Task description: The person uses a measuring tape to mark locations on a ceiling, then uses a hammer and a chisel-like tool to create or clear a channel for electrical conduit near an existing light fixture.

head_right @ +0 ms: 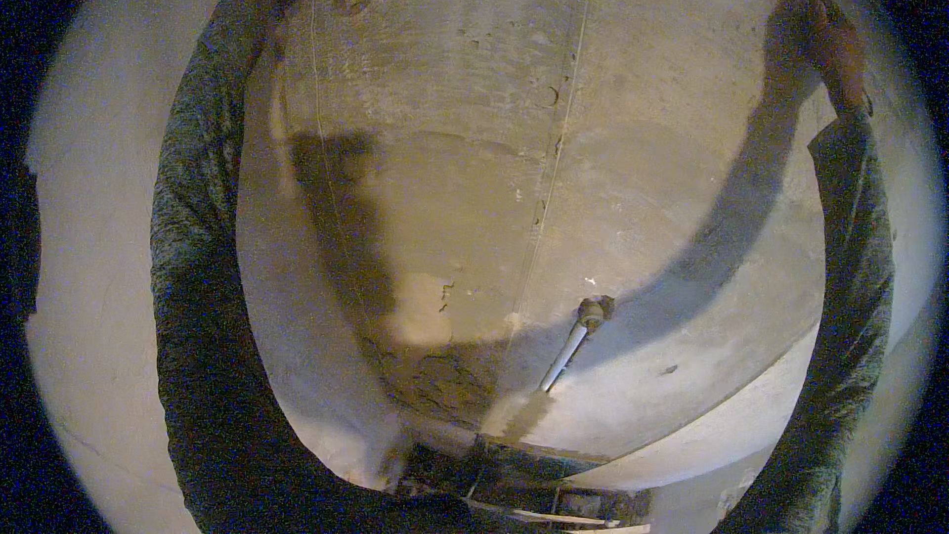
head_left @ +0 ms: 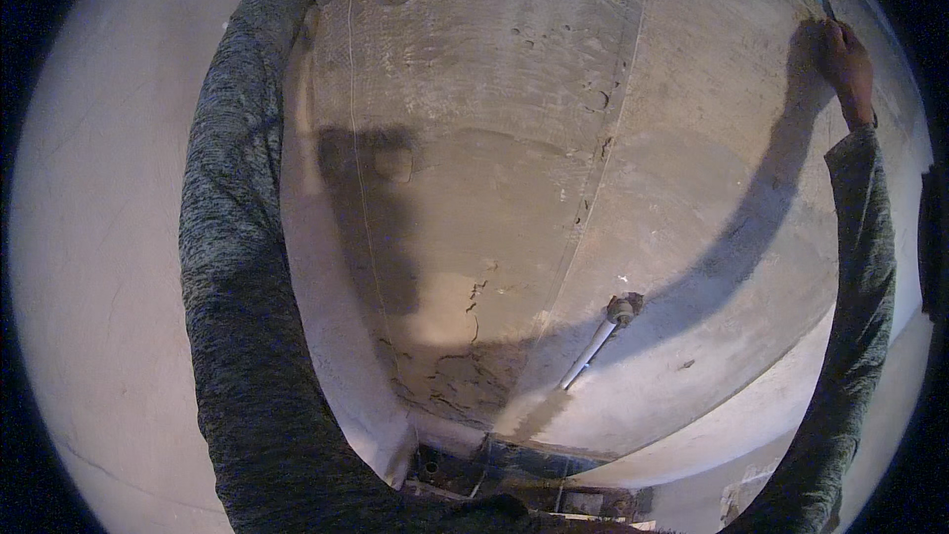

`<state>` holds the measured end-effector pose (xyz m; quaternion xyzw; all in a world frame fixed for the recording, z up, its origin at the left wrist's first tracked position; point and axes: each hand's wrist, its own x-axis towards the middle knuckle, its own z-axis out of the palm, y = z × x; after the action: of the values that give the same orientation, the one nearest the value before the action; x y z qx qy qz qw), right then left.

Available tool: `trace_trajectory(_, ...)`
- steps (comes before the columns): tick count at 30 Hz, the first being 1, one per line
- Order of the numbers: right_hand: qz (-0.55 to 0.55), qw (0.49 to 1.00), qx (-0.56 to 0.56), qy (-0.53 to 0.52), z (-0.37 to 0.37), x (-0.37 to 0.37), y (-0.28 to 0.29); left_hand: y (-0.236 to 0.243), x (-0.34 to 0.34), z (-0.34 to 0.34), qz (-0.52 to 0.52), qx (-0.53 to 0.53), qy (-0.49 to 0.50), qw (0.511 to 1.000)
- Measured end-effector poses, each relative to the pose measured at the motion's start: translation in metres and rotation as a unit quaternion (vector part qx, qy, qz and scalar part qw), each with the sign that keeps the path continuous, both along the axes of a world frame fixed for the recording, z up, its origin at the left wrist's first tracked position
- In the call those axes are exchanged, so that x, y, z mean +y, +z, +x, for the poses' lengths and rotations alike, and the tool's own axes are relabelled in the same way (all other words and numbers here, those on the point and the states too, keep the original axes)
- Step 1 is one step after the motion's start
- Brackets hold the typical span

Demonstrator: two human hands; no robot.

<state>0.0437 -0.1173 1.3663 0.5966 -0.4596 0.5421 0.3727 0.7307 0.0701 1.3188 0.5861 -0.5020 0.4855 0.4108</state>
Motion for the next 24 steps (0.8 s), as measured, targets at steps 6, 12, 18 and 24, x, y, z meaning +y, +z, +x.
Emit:
trace_trajectory(6, 0.005, 0.999, 0.008, -0.050, -0.005, 0.005, 0.004, -0.007, 0.003, -0.026, 0.000, 0.013, -0.101, 0.995)
trace_trajectory(12, -0.003, 1.000, 0.006, -0.005, 0.036, 0.033, -0.016, -0.004, 0.004, -0.009, -0.037, 0.055, -0.125, 0.990)
trace_trajectory(18, -0.036, 0.999, 0.017, -0.015, 0.006, 0.016, -0.006, -0.008, 0.005, -0.038, -0.012, 0.061, -0.062, 0.996)
trace_trajectory(24, -0.032, 0.999, 0.008, -0.040, 0.017, 0.021, -0.009, 0.000, 0.013, -0.027, 0.001, 0.038, -0.067, 0.997)
